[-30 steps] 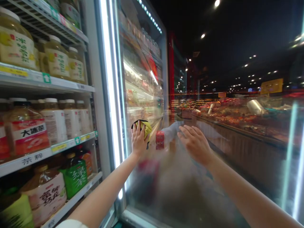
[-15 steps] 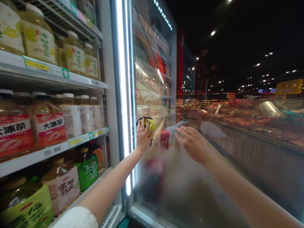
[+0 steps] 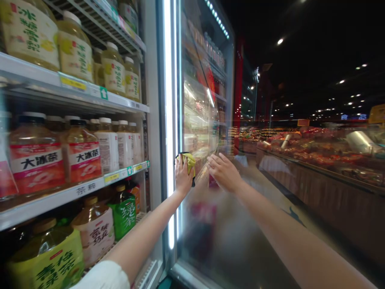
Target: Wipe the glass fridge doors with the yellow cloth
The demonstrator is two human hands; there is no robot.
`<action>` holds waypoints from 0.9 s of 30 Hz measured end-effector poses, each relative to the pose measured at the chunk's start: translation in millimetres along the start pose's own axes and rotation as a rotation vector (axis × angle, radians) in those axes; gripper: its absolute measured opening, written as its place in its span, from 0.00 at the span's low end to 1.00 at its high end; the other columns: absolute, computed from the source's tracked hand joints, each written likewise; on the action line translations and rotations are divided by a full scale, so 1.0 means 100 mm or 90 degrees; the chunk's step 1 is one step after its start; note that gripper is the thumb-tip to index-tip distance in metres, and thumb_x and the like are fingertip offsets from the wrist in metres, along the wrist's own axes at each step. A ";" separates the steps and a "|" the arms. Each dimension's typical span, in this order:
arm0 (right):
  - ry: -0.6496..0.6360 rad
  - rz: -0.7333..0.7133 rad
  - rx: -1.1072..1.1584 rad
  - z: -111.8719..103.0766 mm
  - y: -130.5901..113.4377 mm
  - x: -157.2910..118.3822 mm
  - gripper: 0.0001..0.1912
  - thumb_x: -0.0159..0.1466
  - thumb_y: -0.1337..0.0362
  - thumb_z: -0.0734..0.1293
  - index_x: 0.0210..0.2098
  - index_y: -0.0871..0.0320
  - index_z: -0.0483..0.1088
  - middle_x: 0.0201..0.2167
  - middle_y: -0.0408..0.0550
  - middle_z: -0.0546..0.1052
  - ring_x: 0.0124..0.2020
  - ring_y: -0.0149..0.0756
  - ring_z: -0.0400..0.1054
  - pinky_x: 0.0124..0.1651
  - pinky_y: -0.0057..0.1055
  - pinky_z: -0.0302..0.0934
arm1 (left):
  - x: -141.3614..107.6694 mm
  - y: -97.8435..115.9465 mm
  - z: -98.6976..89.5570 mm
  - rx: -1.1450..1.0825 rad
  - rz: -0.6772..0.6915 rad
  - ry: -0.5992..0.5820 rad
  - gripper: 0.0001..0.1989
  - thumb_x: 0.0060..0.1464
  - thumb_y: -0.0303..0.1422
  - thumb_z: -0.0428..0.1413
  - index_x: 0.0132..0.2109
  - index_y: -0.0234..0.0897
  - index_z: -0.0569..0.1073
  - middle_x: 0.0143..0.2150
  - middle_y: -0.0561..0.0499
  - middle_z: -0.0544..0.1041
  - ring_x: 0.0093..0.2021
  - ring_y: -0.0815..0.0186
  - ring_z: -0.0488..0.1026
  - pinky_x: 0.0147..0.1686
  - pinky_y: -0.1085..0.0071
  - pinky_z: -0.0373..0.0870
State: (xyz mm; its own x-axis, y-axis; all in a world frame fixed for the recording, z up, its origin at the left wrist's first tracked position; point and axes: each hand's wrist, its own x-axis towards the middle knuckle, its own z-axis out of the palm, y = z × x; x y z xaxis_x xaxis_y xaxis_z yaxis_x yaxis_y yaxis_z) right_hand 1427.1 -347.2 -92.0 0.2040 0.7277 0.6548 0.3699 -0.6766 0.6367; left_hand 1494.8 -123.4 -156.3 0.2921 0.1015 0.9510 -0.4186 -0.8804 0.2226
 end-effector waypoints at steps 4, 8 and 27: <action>0.017 -0.003 -0.005 0.16 -0.05 0.32 0.20 0.70 0.71 0.63 0.59 0.61 0.73 0.66 0.54 0.70 0.68 0.46 0.63 0.69 0.49 0.55 | 0.44 0.05 -0.02 0.006 0.077 -0.021 0.28 0.65 0.37 0.52 0.70 0.40 0.63 0.76 0.41 0.54 0.77 0.46 0.44 0.70 0.41 0.53; 0.025 0.017 -0.019 0.28 -0.13 0.46 0.22 0.69 0.71 0.62 0.62 0.62 0.70 0.68 0.54 0.67 0.69 0.52 0.61 0.69 0.55 0.55 | 0.70 -0.01 -0.03 -0.018 0.015 0.028 0.28 0.67 0.38 0.50 0.71 0.36 0.61 0.76 0.36 0.52 0.76 0.47 0.47 0.69 0.44 0.57; -0.035 -0.084 -0.006 0.15 -0.15 0.17 0.17 0.69 0.70 0.64 0.56 0.60 0.75 0.66 0.56 0.69 0.67 0.50 0.63 0.68 0.56 0.56 | 0.34 -0.04 0.03 -0.044 -0.048 0.031 0.28 0.67 0.39 0.49 0.71 0.39 0.60 0.76 0.39 0.52 0.76 0.51 0.48 0.70 0.47 0.56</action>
State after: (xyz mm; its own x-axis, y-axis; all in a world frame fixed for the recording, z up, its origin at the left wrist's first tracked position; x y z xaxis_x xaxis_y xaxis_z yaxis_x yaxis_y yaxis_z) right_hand 1438.5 -322.9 -97.2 0.2033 0.8150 0.5426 0.3884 -0.5758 0.7194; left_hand 1509.4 -117.9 -125.4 0.2836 0.1909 0.9398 -0.4555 -0.8355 0.3072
